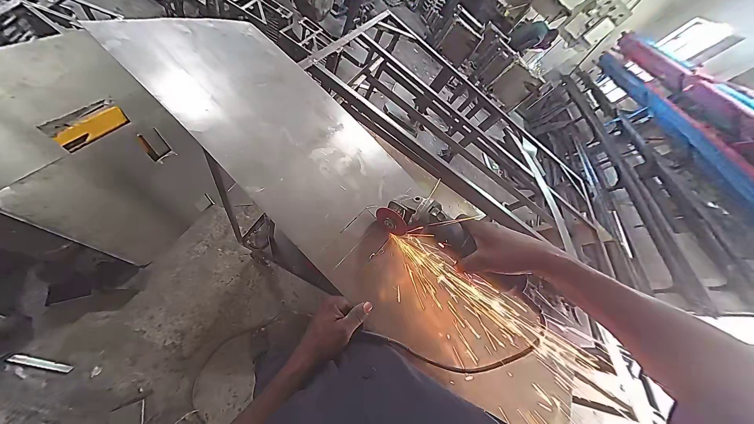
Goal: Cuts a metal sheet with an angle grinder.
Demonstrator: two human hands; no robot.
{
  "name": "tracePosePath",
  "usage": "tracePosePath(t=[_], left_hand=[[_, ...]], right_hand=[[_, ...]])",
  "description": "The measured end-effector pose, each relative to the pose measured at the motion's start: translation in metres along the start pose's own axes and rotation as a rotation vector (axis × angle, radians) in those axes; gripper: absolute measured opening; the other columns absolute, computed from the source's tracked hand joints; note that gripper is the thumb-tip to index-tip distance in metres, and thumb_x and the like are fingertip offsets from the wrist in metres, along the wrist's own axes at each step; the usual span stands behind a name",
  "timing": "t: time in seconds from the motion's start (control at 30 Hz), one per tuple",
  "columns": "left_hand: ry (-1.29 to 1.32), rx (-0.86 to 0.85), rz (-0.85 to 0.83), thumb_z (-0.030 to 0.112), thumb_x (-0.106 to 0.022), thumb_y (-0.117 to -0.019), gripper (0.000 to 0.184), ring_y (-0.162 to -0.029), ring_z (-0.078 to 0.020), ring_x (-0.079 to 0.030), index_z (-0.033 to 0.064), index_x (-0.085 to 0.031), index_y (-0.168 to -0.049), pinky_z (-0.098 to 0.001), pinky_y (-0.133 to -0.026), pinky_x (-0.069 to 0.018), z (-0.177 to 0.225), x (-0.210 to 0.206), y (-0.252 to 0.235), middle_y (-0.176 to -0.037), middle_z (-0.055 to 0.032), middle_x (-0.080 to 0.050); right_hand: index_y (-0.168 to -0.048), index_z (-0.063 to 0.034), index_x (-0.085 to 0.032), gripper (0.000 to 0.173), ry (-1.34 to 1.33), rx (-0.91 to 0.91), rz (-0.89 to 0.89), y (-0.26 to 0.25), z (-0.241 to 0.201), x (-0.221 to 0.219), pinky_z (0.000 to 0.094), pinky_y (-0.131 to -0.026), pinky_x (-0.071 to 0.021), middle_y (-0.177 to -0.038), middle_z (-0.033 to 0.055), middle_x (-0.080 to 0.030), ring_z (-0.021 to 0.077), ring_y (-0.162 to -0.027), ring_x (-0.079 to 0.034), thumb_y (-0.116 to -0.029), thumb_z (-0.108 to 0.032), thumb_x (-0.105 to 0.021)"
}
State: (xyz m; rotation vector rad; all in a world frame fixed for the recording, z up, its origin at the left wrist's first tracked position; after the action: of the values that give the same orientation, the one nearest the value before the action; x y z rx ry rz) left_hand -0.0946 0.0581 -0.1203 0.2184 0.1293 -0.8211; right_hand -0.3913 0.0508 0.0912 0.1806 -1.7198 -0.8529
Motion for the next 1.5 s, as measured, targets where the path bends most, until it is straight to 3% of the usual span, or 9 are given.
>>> tracePosePath(t=[0.4, 0.53, 0.63, 0.87, 0.97, 1.13, 1.4, 1.5], left_hand=[[0.053, 0.008, -0.001, 0.033, -0.062, -0.1005, 0.044, -0.046, -0.0011, -0.044, 0.0149, -0.058, -0.06, -0.0228, -0.046, -0.0366, -0.001, 0.0, -0.001, -0.052, 0.0091, -0.048], [0.054, 0.011, 0.009, 0.031, -0.062, -0.0999, 0.04, -0.048, -0.0008, -0.046, 0.0165, -0.058, -0.062, -0.0229, -0.048, -0.0393, -0.001, -0.001, -0.001, -0.054, 0.01, -0.049], [0.03, 0.025, 0.017, 0.036, -0.063, -0.0992, 0.046, -0.046, -0.0028, -0.044, 0.0164, -0.055, -0.058, -0.0253, -0.047, -0.037, -0.002, 0.0, -0.001, -0.051, 0.0088, -0.047], [0.008, 0.002, 0.026, 0.037, -0.064, -0.0984, 0.048, -0.046, -0.0028, -0.042, 0.0172, -0.053, -0.056, -0.0257, -0.047, -0.036, -0.003, 0.001, -0.002, -0.05, 0.0092, -0.045], [-0.007, 0.006, 0.014, 0.038, -0.063, -0.0991, 0.047, -0.047, -0.0026, -0.044, 0.0169, -0.056, -0.058, -0.0258, -0.048, -0.0376, -0.003, 0.001, -0.002, -0.052, 0.0095, -0.047], [0.003, -0.004, 0.012, 0.038, -0.063, -0.0991, 0.047, -0.046, -0.0023, -0.043, 0.017, -0.056, -0.058, -0.0254, -0.047, -0.0368, -0.003, 0.001, -0.002, -0.051, 0.0095, -0.047], [0.01, -0.011, 0.01, 0.035, -0.064, -0.0987, 0.047, -0.045, -0.002, -0.042, 0.0164, -0.053, -0.057, -0.0247, -0.045, -0.0355, -0.002, 0.001, -0.003, -0.05, 0.0092, -0.045], [0.005, 0.013, 0.033, 0.035, -0.064, -0.0982, 0.043, -0.048, -0.0014, -0.045, 0.0165, -0.055, -0.06, -0.0235, -0.048, -0.0383, 0.0, 0.0, -0.003, -0.053, 0.0098, -0.049]], right_hand=[[-0.125, -0.0164, -0.051, 0.068, 0.071, -0.017, 0.004, -0.001, -0.001, 0.0, 0.049, -0.071, -0.0551, -0.091, 0.007, -0.066, 0.0219, -0.08, -0.067, -0.0702, -0.034, -0.088], [-0.126, -0.0152, -0.05, 0.073, 0.082, 0.026, 0.002, 0.0, 0.002, 0.0, 0.0473, -0.07, -0.0553, -0.089, 0.0056, -0.065, 0.0202, -0.08, -0.067, -0.0685, -0.044, -0.086], [-0.124, -0.0157, -0.052, 0.066, 0.034, -0.007, 0.002, 0.004, -0.003, 0.0, 0.0472, -0.069, -0.0559, -0.089, 0.006, -0.066, 0.0207, -0.078, -0.068, -0.071, -0.033, -0.087], [-0.123, -0.0166, -0.053, 0.064, 0.019, -0.018, 0.005, 0.005, -0.003, 0.0, 0.0444, -0.068, -0.0569, -0.088, 0.0049, -0.067, 0.0185, -0.077, -0.068, -0.0703, -0.031, -0.086], [-0.126, -0.0156, -0.05, 0.069, 0.063, -0.031, -0.008, 0.006, -0.003, 0.001, 0.0478, -0.075, -0.0559, -0.093, 0.006, -0.066, 0.0206, -0.084, -0.067, -0.073, -0.037, -0.088], [-0.123, -0.0174, -0.052, 0.07, 0.004, -0.024, -0.003, 0.006, 0.003, -0.001, 0.044, -0.07, -0.0593, -0.091, 0.0044, -0.068, 0.0181, -0.079, -0.07, -0.0662, -0.036, -0.089], [-0.124, -0.0159, -0.051, 0.067, 0.078, -0.019, 0.004, 0.009, 0.002, -0.002, 0.0485, -0.073, -0.0556, -0.091, 0.0061, -0.066, 0.0212, -0.082, -0.068, -0.0714, -0.036, -0.088], [-0.13, -0.0143, -0.051, 0.07, 0.083, -0.026, -0.005, 0.011, 0.0, -0.002, 0.052, -0.077, -0.0548, -0.095, 0.0099, -0.067, 0.0248, -0.087, -0.068, -0.0742, -0.034, -0.087]])
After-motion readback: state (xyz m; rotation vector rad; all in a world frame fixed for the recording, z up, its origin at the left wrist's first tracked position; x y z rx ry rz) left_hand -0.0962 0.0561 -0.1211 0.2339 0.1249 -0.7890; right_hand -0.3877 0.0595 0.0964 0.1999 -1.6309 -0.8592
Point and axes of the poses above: each hand's wrist, its own y-axis away from the middle knuckle, its own x-axis out of the back of the hand, z = x × y, the point moved 2 cm from there along -y, towards the middle knuckle
